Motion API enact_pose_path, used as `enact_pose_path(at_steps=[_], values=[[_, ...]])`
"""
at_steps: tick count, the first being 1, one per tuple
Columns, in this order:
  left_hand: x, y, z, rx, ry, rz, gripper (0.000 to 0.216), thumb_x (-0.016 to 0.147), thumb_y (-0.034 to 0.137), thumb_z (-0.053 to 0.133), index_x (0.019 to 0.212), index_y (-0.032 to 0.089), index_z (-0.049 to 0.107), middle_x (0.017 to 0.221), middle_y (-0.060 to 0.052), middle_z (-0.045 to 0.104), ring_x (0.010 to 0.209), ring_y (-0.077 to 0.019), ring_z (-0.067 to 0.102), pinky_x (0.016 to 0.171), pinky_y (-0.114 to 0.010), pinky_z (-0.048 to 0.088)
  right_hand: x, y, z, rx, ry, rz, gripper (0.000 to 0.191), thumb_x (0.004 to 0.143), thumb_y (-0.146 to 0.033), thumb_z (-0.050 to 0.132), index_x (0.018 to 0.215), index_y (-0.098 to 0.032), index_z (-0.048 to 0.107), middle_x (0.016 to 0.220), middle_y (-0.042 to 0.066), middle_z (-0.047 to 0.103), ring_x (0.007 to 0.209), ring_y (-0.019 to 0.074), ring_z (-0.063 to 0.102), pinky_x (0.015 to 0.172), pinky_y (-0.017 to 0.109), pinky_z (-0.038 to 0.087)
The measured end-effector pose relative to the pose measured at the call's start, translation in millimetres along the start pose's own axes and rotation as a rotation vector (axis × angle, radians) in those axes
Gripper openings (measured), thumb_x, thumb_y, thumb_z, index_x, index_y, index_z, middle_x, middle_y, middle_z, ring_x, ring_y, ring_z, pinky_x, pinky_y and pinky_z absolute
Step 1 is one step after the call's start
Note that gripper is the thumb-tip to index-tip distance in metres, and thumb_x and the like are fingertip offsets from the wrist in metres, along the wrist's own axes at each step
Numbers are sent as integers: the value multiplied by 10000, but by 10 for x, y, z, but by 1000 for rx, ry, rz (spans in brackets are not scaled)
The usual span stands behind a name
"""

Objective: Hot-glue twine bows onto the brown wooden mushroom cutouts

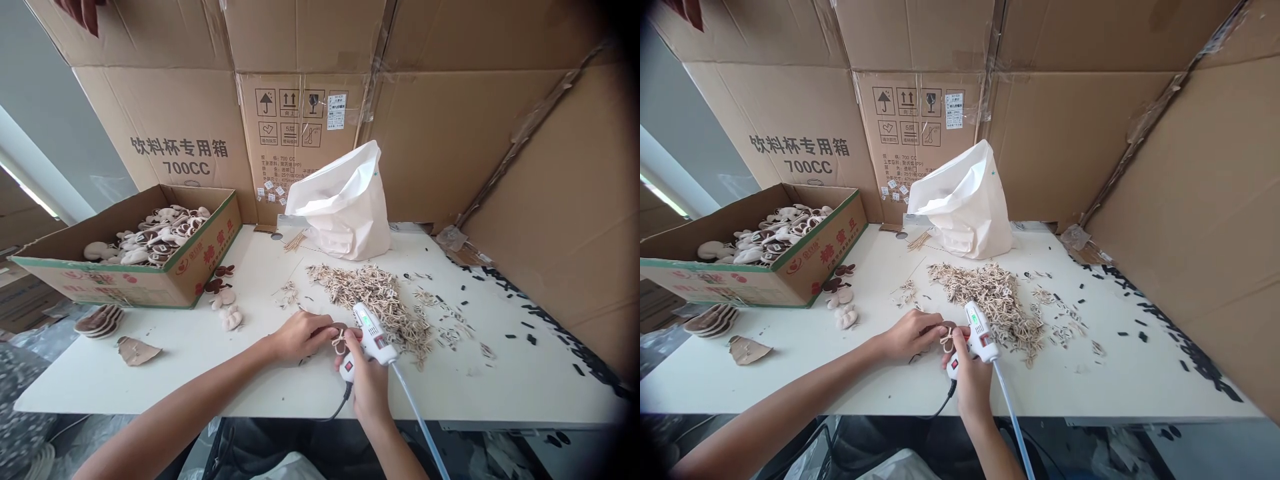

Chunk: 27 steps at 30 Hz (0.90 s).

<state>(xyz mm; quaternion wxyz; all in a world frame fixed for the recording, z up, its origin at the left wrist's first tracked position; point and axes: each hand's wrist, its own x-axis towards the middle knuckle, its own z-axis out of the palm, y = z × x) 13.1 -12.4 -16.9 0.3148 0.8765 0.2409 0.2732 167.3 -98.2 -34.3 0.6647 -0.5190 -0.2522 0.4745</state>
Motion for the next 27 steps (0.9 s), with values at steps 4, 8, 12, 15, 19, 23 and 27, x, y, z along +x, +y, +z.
enact_pose_path(at_steps=[4, 8, 12, 15, 19, 23, 27], values=[[-3, 18, 7, -125, -11, -79, 440, 1102, 486, 392, 887, 163, 599, 643, 6, 586, 543, -103, 483, 565, -232, 371, -6, -10, 3, -3, 5, -4, 424, 767, -528, 884, 907, -201, 652, 696, -4, 681, 460, 137, 577, 424, 256, 483], [9, -2, -5, -325, 41, -192, 462, 1077, 536, 441, 860, 155, 586, 632, 18, 568, 557, -99, 481, 566, -228, 379, -10, -15, -6, -4, 3, -24, 403, 811, -527, 853, 938, -191, 670, 734, 12, 705, 452, 127, 572, 428, 247, 450], [47, -85, -38, -578, 214, -308, 454, 1039, 583, 499, 923, 153, 585, 776, -22, 651, 598, -98, 476, 575, -231, 400, -8, -19, -13, 14, -21, -41, 396, 833, -537, 824, 930, -186, 668, 708, 21, 707, 442, 135, 571, 435, 261, 454], [76, -142, -64, -680, 361, -360, 450, 1009, 604, 545, 976, 159, 595, 924, -60, 687, 669, -108, 511, 641, -248, 441, -3, -17, -18, 10, -42, -57, 381, 838, -525, 818, 923, -187, 664, 706, 22, 709, 435, 135, 571, 439, 264, 459], [101, -172, -128, -726, 499, -407, 461, 956, 627, 623, 1013, 170, 647, 888, -42, 654, 683, -113, 509, 673, -261, 440, 5, -6, -22, 7, -49, -63, 371, 840, -516, 817, 913, -188, 662, 713, 24, 711, 432, 131, 568, 444, 266, 463], [146, -171, -478, -753, 683, -351, 404, 895, 549, 748, 1019, 171, 681, 921, -50, 679, 706, -111, 525, 672, -255, 440, 28, 20, -26, 18, -42, -66, 385, 814, -519, 836, 895, -189, 656, 700, 29, 714, 437, 138, 579, 437, 261, 456], [132, -192, -1185, -783, 1153, -130, 284, 845, 379, 841, 914, 176, 654, 917, -25, 686, 686, -70, 545, 673, -221, 459, 51, 49, -30, 24, -24, -65, 392, 801, -511, 845, 908, -180, 664, 682, 29, 710, 423, 139, 568, 417, 254, 433]])
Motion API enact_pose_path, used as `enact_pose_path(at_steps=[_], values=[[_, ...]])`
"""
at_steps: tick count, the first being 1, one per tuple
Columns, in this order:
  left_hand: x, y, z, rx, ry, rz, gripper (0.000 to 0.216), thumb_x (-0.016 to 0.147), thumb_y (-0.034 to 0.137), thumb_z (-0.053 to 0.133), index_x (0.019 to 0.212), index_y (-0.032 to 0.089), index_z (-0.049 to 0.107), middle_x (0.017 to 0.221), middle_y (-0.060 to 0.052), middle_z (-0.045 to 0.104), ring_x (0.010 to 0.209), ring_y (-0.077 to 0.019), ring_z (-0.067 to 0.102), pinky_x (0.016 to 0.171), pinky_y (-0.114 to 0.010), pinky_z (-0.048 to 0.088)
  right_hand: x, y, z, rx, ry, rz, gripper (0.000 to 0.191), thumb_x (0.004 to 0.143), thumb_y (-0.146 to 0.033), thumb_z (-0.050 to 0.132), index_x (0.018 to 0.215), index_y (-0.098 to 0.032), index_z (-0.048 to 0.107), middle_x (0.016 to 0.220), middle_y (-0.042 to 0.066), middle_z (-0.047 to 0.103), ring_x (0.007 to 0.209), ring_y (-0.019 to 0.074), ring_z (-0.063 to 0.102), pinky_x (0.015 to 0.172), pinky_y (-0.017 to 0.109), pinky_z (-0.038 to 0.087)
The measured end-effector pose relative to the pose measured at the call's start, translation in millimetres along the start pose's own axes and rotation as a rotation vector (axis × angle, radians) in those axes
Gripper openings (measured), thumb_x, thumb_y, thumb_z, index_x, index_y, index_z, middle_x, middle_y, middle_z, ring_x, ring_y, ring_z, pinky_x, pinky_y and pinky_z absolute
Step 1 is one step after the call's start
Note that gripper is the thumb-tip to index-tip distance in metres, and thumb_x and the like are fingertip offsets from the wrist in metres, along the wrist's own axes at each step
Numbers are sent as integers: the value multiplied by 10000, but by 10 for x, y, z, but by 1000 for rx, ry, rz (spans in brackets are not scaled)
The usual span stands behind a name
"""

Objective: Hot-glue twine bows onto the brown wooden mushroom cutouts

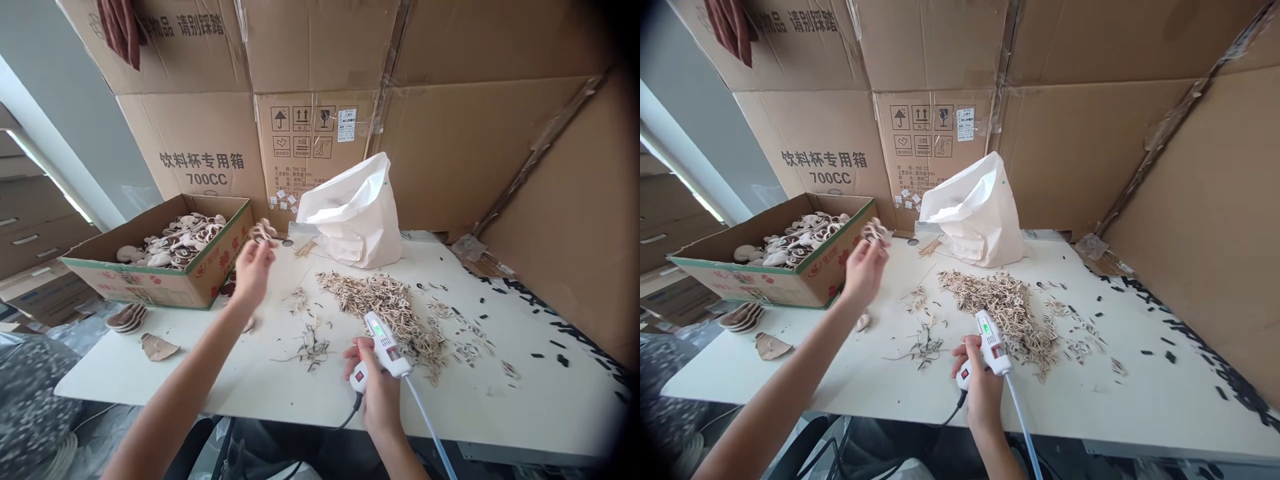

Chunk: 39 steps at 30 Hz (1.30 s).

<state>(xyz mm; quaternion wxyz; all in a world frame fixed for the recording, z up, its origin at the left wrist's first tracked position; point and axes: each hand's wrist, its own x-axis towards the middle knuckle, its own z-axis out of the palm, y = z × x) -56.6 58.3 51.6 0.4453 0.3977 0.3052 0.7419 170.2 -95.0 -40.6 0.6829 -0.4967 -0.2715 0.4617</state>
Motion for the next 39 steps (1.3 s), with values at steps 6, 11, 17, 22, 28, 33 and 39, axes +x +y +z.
enact_pose_path(at_steps=[6, 11, 17, 22, 28, 33, 39], values=[[400, 356, -409, -132, 292, 56, 242, 929, 244, 783, 870, 163, 564, 829, 6, 666, 709, -53, 563, 688, -205, 455, -20, -28, -2, 1, -15, 8, 371, 802, -494, 842, 900, -178, 674, 700, 22, 710, 445, 133, 564, 431, 256, 460], [504, 400, -597, -151, 292, 74, 288, 963, 426, 739, 887, 222, 550, 755, 35, 618, 607, -87, 462, 623, -265, 409, -28, -41, -9, -22, -8, 5, 377, 800, -504, 841, 884, -173, 681, 694, 24, 705, 442, 130, 561, 439, 254, 451], [724, 636, -621, -400, 365, -55, 270, 1063, 436, 572, 867, 255, 526, 682, 48, 521, 500, -92, 378, 542, -294, 320, -12, -21, -18, -50, 2, 10, 382, 811, -515, 828, 905, -175, 680, 692, 23, 704, 445, 132, 558, 442, 255, 442], [640, 739, -585, -441, 290, -65, 265, 1046, 475, 556, 882, 268, 543, 769, 21, 606, 552, -118, 464, 562, -301, 380, -12, -42, 4, -48, -21, -2, 368, 816, -504, 825, 902, -181, 672, 701, 26, 712, 440, 136, 571, 456, 261, 447], [316, 291, -275, -193, 41, -173, 256, 884, 264, 742, 732, 198, 548, 658, 16, 519, 553, -100, 422, 506, -247, 337, -18, -27, 3, -26, -13, -16, 379, 809, -513, 829, 896, -182, 666, 680, 26, 705, 422, 140, 567, 440, 268, 444], [-126, -435, 240, 455, -539, -287, 491, 990, 539, 578, 662, 176, 548, 661, -12, 560, 618, -123, 507, 633, -265, 438, -43, -27, 11, 15, 44, -23, 371, 823, -511, 817, 906, -188, 655, 701, 15, 703, 439, 131, 552, 446, 266, 457], [-294, -957, 907, 757, -948, 146, 309, 1032, 436, 522, 973, 189, 698, 987, -74, 734, 895, -205, 649, 824, -338, 507, -76, -88, 14, 119, 248, -37, 348, 863, -518, 772, 911, -198, 645, 702, -14, 647, 500, 124, 533, 477, 257, 469]])
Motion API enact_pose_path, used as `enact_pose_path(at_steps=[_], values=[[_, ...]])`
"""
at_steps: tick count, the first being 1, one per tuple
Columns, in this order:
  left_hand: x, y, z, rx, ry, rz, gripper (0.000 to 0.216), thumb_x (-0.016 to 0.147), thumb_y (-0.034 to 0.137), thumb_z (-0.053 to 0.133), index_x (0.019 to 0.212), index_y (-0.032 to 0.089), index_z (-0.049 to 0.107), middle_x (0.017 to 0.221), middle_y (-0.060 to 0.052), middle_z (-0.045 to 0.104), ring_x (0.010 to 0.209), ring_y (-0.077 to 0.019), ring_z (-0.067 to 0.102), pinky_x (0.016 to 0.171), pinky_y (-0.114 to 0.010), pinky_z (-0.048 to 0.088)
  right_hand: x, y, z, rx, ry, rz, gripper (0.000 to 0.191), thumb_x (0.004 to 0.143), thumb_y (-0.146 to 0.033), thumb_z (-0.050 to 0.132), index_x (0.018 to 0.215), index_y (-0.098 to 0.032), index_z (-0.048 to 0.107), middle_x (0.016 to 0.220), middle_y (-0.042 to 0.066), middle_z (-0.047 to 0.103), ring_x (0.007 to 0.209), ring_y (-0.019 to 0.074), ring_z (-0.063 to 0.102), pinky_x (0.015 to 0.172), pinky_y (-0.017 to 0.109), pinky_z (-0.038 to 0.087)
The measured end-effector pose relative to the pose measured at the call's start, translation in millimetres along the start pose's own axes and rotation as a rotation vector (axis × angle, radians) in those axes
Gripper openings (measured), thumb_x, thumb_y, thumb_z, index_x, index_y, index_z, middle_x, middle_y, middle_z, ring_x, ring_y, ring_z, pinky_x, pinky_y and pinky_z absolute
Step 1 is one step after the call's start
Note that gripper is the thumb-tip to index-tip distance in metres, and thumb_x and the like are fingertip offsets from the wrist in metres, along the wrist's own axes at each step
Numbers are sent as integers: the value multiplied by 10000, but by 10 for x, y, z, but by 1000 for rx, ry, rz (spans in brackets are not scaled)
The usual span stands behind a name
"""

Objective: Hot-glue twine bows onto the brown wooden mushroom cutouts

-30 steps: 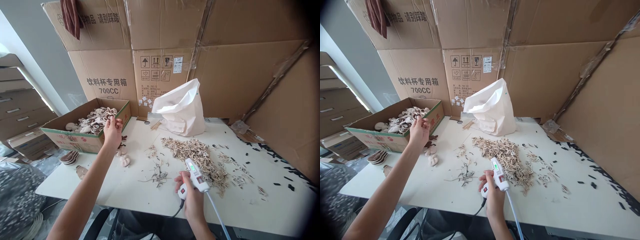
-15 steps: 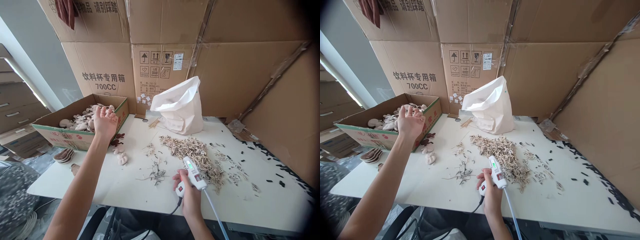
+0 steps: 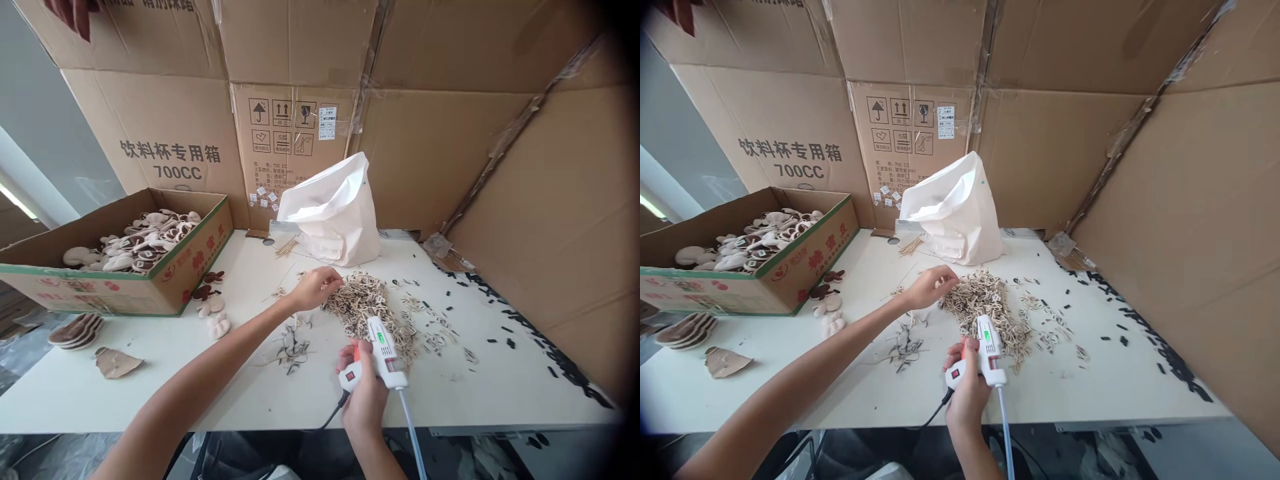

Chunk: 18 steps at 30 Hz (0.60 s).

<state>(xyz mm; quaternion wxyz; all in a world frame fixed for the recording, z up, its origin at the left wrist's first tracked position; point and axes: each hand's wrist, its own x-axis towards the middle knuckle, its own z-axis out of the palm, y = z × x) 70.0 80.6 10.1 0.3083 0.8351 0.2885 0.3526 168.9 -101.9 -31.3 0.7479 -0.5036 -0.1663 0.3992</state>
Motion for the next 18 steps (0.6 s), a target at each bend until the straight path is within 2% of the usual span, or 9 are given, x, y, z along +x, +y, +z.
enact_pose_path(at_steps=[3, 6, 9, 13, 16, 18], values=[[226, 30, 223, 125, -153, 182, 249, 1041, 321, 507, 1041, 200, 725, 1078, -87, 742, 1027, -235, 646, 937, -379, 496, -31, -32, -40, 41, 45, -30, 302, 873, -478, 767, 892, -209, 632, 695, -19, 634, 499, 119, 525, 474, 248, 457], [385, 19, 432, 254, -289, 272, 266, 1043, 267, 475, 1098, 217, 730, 1126, -86, 733, 1092, -259, 625, 1014, -423, 460, -66, -31, -83, 56, 79, -19, 290, 897, -479, 746, 894, -216, 625, 680, -21, 628, 488, 120, 516, 467, 247, 445], [469, -38, 580, 303, -322, 252, 308, 1014, 259, 493, 1249, 238, 691, 1224, -91, 702, 1159, -275, 601, 1031, -428, 451, -78, -5, -101, 74, 66, -3, 312, 905, -508, 740, 894, -220, 621, 680, -22, 629, 490, 120, 521, 471, 249, 453], [464, -115, 629, 349, -339, 178, 529, 944, 329, 581, 1467, 251, 552, 1355, -112, 639, 1212, -324, 547, 1029, -455, 436, -58, 10, -83, 54, 41, 17, 336, 896, -527, 751, 880, -215, 626, 675, -16, 633, 493, 122, 519, 469, 253, 461], [422, -137, 586, 366, -352, 127, 615, 922, 461, 629, 1493, 260, 516, 1384, -115, 623, 1213, -351, 517, 1029, -481, 418, -44, 2, -58, 35, 52, 49, 351, 896, -544, 745, 890, -211, 632, 677, -15, 638, 486, 122, 524, 459, 248, 452], [406, -143, 544, 356, -345, 97, 563, 931, 515, 622, 1429, 263, 558, 1368, -108, 631, 1210, -349, 512, 1022, -475, 413, -37, -1, -48, 26, 46, 58, 353, 897, -547, 743, 890, -211, 632, 677, -16, 638, 485, 125, 531, 451, 247, 444]])
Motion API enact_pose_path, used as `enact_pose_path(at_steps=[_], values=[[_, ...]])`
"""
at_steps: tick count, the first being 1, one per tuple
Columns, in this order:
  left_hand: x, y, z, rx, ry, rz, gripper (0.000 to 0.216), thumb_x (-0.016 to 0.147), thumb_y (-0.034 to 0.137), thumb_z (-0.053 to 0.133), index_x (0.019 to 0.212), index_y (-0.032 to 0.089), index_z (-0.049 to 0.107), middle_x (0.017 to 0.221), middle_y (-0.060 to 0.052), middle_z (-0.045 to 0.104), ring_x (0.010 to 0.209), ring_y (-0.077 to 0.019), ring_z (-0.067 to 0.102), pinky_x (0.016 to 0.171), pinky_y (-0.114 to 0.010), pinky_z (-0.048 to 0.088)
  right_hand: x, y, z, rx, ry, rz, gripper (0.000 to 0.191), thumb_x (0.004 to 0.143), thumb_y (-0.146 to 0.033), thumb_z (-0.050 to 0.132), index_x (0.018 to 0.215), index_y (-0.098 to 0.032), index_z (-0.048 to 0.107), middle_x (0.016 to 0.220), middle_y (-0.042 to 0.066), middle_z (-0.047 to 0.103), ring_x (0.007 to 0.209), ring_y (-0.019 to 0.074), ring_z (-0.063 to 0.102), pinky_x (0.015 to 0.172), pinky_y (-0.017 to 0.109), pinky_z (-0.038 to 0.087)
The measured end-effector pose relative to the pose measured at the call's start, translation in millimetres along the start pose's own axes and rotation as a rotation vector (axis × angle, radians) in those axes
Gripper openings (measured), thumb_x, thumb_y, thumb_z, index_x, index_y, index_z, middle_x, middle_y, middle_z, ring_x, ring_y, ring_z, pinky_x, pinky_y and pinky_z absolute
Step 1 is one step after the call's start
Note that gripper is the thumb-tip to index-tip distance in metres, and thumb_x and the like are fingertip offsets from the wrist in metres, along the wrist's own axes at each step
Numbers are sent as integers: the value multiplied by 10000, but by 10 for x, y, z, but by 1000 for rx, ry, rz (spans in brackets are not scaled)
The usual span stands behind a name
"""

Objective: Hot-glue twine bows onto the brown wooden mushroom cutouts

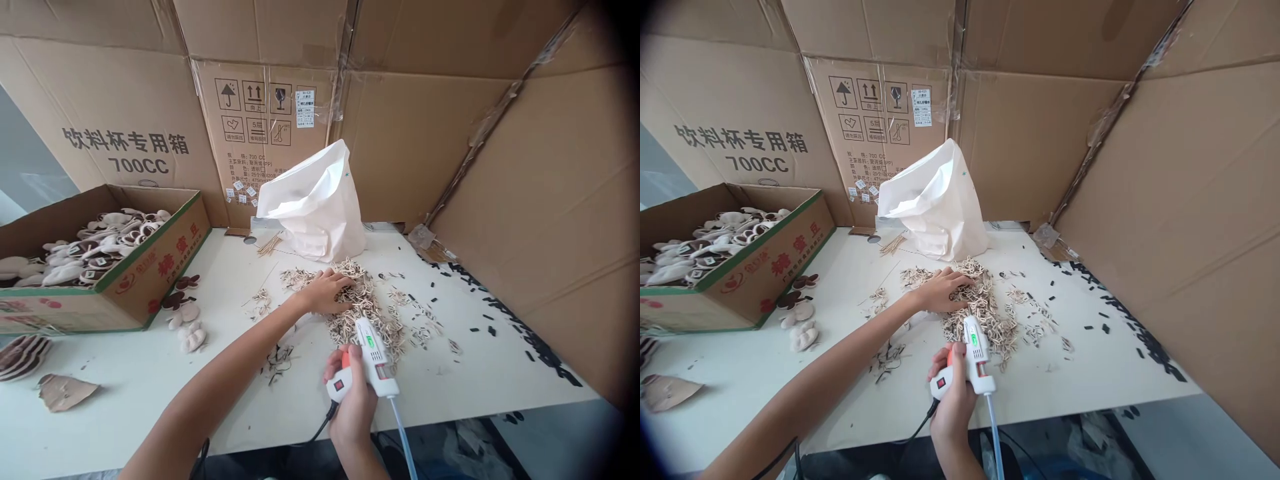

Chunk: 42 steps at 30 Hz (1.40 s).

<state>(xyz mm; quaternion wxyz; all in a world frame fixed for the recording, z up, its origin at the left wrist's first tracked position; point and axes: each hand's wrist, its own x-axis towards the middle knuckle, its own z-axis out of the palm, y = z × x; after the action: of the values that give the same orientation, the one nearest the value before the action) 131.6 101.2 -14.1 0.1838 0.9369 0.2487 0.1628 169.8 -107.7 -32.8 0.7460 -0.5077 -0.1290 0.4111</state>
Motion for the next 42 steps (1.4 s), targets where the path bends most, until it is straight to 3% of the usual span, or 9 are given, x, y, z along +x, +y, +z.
enact_pose_path(at_steps=[5, 14, 20, 24, 28, 31, 39, 42], values=[[-19, -35, -72, -35, -3, -57, 448, 903, 535, 665, 1226, 230, 608, 1237, -97, 684, 1142, -321, 554, 990, -436, 416, 7, 5, 0, 10, -33, -32, 344, 903, -532, 747, 887, -210, 626, 678, -17, 638, 488, 124, 523, 474, 259, 466], [-38, 0, -108, 38, -3, -163, 437, 775, 401, 752, 1146, 230, 594, 1104, -102, 695, 1119, -352, 572, 990, -474, 412, 22, 26, -13, 8, -40, -32, 335, 901, -517, 758, 908, -208, 629, 684, -16, 639, 493, 129, 528, 461, 255, 459], [-36, -43, -118, -74, 0, -175, 573, 752, 396, 785, 1254, 231, 563, 1165, -109, 675, 1137, -353, 580, 984, -498, 434, 32, 34, -18, 15, -50, -25, 330, 896, -511, 763, 900, -206, 636, 676, -18, 638, 494, 127, 526, 463, 254, 462], [-29, -84, -158, -304, 31, -150, 694, 710, 339, 839, 1320, 204, 537, 1158, -116, 674, 1047, -307, 644, 890, -442, 502, 33, 36, -13, 4, -43, -14, 358, 897, -538, 757, 889, -200, 642, 678, -10, 641, 493, 126, 520, 472, 258, 470], [-2, -120, -221, -587, 68, -67, 441, 788, 250, 765, 1197, 175, 616, 1151, -113, 692, 934, -215, 692, 832, -376, 552, 34, 35, -6, -11, -47, -13, 382, 894, -567, 747, 886, -201, 636, 673, -8, 639, 482, 130, 525, 456, 255, 453], [9, -123, -281, -657, 101, -37, 235, 847, 261, 721, 1052, 158, 671, 1074, -97, 719, 917, -193, 701, 840, -360, 566, 34, 36, -1, -12, -50, -13, 381, 884, -567, 754, 890, -205, 636, 668, -14, 635, 469, 130, 528, 438, 252, 438], [-38, -71, -473, -609, 239, -126, 225, 841, 368, 782, 968, 182, 770, 972, -66, 775, 912, -207, 715, 871, -364, 550, 43, 54, -5, 15, -54, 7, 381, 862, -556, 783, 906, -206, 637, 678, -19, 640, 475, 122, 528, 435, 239, 442], [-32, -44, -525, -604, 273, -77, 235, 801, 406, 828, 919, 204, 805, 1011, -71, 773, 965, -222, 694, 870, -364, 537, 54, 64, -14, 16, -64, 13, 390, 856, -559, 795, 916, -208, 637, 673, -22, 639, 474, 120, 526, 431, 235, 441]])
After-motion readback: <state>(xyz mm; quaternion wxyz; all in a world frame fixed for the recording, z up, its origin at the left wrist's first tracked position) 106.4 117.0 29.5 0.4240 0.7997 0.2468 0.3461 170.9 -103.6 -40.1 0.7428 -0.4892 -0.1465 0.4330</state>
